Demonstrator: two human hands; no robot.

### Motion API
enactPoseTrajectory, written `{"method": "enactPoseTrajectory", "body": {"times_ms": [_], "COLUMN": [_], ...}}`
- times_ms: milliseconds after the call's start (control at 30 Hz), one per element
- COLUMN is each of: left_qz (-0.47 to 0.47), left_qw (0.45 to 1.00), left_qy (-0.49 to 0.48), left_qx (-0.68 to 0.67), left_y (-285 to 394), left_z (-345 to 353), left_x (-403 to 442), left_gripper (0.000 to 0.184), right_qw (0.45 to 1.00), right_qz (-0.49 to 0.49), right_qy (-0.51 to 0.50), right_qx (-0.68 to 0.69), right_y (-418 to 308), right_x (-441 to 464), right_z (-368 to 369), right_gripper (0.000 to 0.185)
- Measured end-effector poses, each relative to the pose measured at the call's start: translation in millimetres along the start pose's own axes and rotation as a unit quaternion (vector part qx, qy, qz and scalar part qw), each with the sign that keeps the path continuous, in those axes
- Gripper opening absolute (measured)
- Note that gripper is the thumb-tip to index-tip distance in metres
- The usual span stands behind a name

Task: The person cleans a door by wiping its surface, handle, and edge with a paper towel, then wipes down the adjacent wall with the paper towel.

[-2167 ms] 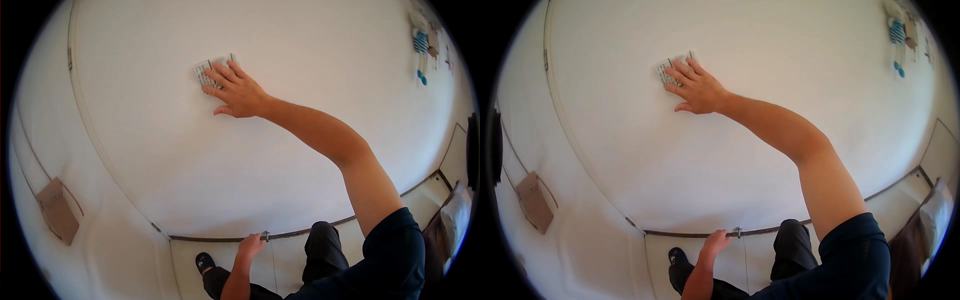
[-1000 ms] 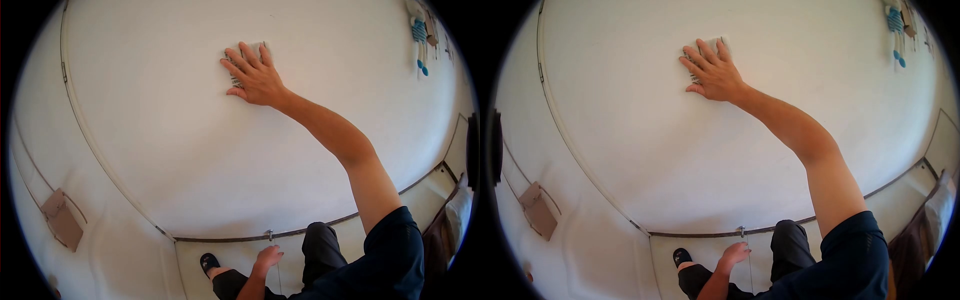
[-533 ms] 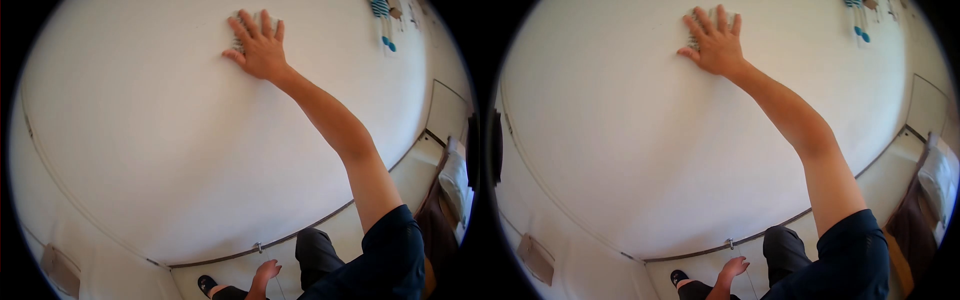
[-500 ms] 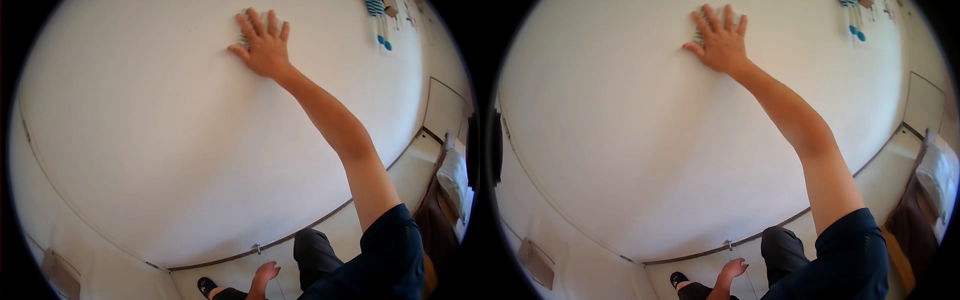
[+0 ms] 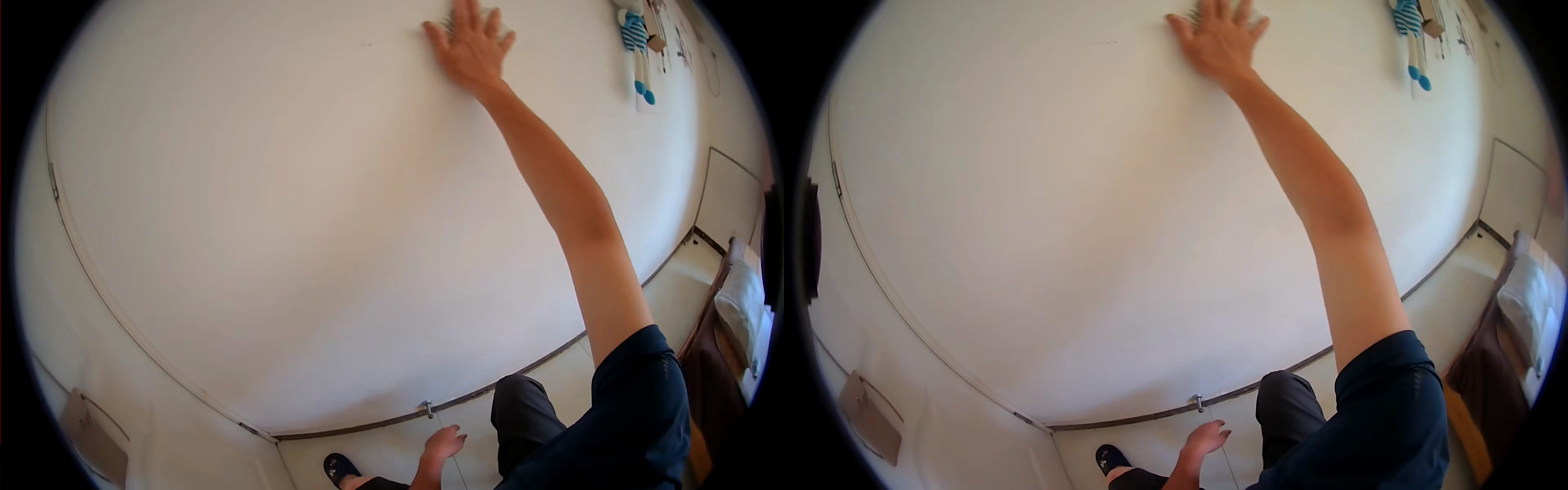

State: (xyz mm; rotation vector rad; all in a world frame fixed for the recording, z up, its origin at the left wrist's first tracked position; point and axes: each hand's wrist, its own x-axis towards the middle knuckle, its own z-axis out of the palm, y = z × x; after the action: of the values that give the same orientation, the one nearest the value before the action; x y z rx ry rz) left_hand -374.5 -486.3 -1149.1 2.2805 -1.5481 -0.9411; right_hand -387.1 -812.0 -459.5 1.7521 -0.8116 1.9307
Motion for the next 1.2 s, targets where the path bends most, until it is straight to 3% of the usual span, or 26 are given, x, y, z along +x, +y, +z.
{"method": "enactPoseTrajectory", "body": {"times_ms": [200,267,333,433,533,633,667,733,900,1000,1200], "left_qz": [0.027,0.025,0.026,0.025,0.019,0.008,0.006,0.006,0.007,0.047,-0.005], "left_qw": [0.998,0.997,0.998,0.998,0.999,1.000,1.000,1.000,0.999,0.998,0.999], "left_qy": [0.052,0.065,0.061,0.052,0.041,0.018,0.009,0.000,0.026,0.046,-0.019], "left_qx": [-0.018,-0.013,-0.014,-0.014,-0.001,0.019,0.020,0.025,0.035,0.005,-0.029], "left_y": [14,17,19,17,11,2,3,2,-11,-15,-16], "left_z": [-15,-15,-15,-13,-10,-5,-4,-2,22,33,34], "left_x": [6,10,12,13,17,14,15,16,15,-3,-17], "left_gripper": [0.051,0.050,0.051,0.052,0.053,0.055,0.056,0.057,0.049,0.044,0.049], "right_qw": [0.985,0.973,0.956,0.897,0.789,0.757,0.759,0.830,0.882,0.918,0.963], "right_qz": [-0.160,-0.206,-0.276,-0.421,-0.597,-0.634,-0.633,-0.543,-0.467,-0.395,-0.264], "right_qy": [-0.019,0.088,0.034,-0.037,-0.084,-0.087,-0.084,-0.043,-0.004,-0.002,0.048], "right_qx": [0.065,0.058,0.097,0.129,0.117,0.130,0.125,0.123,0.061,0.028,0.034], "right_y": [-161,-205,-238,-272,-280,-279,-276,-266,-194,-130,24], "right_x": [-12,-29,-66,-132,-187,-167,-154,-111,1,51,108], "right_z": [-7,29,18,7,-3,0,3,5,9,3,12], "right_gripper": [0.088,0.088,0.088,0.089,0.084,0.079,0.079,0.076,0.069,0.068,0.074]}}
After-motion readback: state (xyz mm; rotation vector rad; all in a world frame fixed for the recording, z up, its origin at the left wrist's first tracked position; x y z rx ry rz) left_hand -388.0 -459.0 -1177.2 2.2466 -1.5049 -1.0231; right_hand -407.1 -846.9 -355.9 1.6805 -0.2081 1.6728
